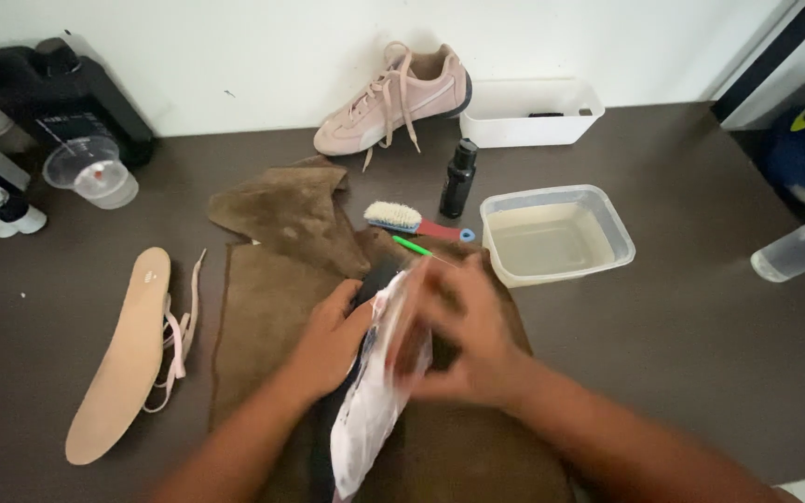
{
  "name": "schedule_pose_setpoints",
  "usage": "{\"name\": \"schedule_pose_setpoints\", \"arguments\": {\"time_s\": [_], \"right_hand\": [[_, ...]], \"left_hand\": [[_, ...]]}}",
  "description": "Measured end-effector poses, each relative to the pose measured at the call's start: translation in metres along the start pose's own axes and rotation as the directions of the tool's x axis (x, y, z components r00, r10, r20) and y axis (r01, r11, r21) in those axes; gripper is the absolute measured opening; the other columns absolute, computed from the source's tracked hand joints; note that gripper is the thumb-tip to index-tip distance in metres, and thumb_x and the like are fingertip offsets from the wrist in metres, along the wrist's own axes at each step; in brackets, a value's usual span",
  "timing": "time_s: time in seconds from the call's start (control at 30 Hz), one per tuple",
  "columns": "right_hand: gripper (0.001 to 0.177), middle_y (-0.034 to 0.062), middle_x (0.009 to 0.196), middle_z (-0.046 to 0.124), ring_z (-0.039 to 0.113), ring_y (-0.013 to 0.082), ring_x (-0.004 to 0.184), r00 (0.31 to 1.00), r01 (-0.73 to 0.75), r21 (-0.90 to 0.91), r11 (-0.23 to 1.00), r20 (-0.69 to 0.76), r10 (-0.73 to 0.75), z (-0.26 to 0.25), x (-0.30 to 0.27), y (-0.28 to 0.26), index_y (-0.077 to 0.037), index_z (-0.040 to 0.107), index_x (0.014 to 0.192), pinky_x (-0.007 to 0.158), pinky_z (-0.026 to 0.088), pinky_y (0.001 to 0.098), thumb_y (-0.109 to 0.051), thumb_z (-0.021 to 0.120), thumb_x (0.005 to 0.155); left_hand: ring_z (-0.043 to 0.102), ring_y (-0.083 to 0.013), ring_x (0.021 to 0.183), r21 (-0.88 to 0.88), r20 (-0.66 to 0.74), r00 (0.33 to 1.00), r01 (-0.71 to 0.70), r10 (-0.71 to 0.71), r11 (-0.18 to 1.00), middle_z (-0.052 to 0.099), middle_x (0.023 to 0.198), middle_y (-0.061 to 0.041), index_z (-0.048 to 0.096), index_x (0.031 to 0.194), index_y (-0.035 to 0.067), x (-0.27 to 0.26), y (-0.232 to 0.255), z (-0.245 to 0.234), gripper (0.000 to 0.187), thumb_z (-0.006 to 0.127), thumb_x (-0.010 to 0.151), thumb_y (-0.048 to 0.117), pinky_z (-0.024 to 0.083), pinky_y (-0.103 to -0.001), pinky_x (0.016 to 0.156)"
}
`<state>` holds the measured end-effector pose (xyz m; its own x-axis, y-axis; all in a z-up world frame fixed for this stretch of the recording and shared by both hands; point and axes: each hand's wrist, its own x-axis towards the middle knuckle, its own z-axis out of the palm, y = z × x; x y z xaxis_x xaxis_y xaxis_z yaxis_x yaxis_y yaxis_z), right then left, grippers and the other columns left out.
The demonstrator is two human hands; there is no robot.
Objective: The person scrubs a pink sneaker with a brush and cleaning solution, then wipes it with a cloth. They repeat the scrubbing and wiping steps on the same shoe.
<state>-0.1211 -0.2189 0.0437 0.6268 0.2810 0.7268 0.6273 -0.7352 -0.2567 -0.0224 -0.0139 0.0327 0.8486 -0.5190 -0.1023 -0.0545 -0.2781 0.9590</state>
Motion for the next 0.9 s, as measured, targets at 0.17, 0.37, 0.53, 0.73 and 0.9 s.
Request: {"name": "schedule_pose_setpoints", "arguments": {"time_s": [0.17,0.37,0.53,0.73,0.9], "right_hand": [[0.072,0.0322,0.135,0.050,0.057,0.0458,0.120,0.990,0.092,0.113,0.989,0.095,-0.103,-0.003,0.012,-0.052,-0.009,0.059,0.134,0.107,0.038,0.0617,-0.065,0.051,0.090],[0.095,0.0219,0.149,0.045,0.049,0.0360,0.137,0.999,-0.036,0.045,0.998,-0.022,0.037,0.006,0.004,-0.019,-0.023,0.046,0.151,0.117,0.032,0.0584,-0.079,0.069,0.078],[0.063,0.0257,0.136,0.048,0.052,0.0426,0.126,0.971,0.160,0.315,0.936,0.123,-0.207,0.004,0.006,-0.047,-0.014,0.065,0.125,0.109,0.033,0.0631,-0.061,0.072,0.083],[0.101,0.0286,0.140,0.048,0.055,0.0474,0.116,0.975,-0.129,0.002,0.992,-0.182,0.127,0.007,0.009,-0.012,-0.016,0.062,0.140,0.106,0.036,0.0568,-0.069,0.090,0.058],[0.069,0.0275,0.135,0.057,0.064,0.0406,0.122,0.944,0.266,0.189,0.945,0.147,-0.295,0.000,0.006,-0.045,-0.019,0.067,0.126,0.101,0.036,0.0590,-0.075,0.051,0.089]], "left_hand": [[0.052,-0.0103,0.075,-0.042,0.028,0.999,-0.014,0.016,0.999,0.063,0.081,0.000,0.063,0.099,0.011,0.000,0.001,0.002,0.021,0.057,0.095,0.031,0.044,-0.031,0.071],[0.053,-0.0103,0.078,-0.034,-0.001,1.000,-0.001,0.001,0.999,0.063,0.083,0.000,0.063,0.097,0.012,-0.003,0.006,0.000,0.021,0.056,0.095,0.031,0.044,-0.032,0.073],[0.053,-0.0102,0.076,0.020,0.015,1.000,-0.010,0.009,1.000,0.065,0.082,0.002,0.066,0.102,0.014,0.001,-0.003,0.003,0.020,0.058,0.093,0.030,0.043,-0.032,0.071],[0.064,-0.0287,0.094,-0.156,0.007,1.000,-0.021,0.022,0.988,0.068,0.096,-0.021,0.066,0.117,-0.002,0.004,-0.012,0.001,0.034,0.057,0.099,0.025,0.053,-0.046,0.090],[0.056,-0.0094,0.070,-0.213,0.057,0.998,0.035,-0.023,0.976,0.066,0.078,-0.001,0.065,0.101,0.010,-0.005,0.005,0.004,0.020,0.061,0.095,0.029,0.045,-0.029,0.063]]}}
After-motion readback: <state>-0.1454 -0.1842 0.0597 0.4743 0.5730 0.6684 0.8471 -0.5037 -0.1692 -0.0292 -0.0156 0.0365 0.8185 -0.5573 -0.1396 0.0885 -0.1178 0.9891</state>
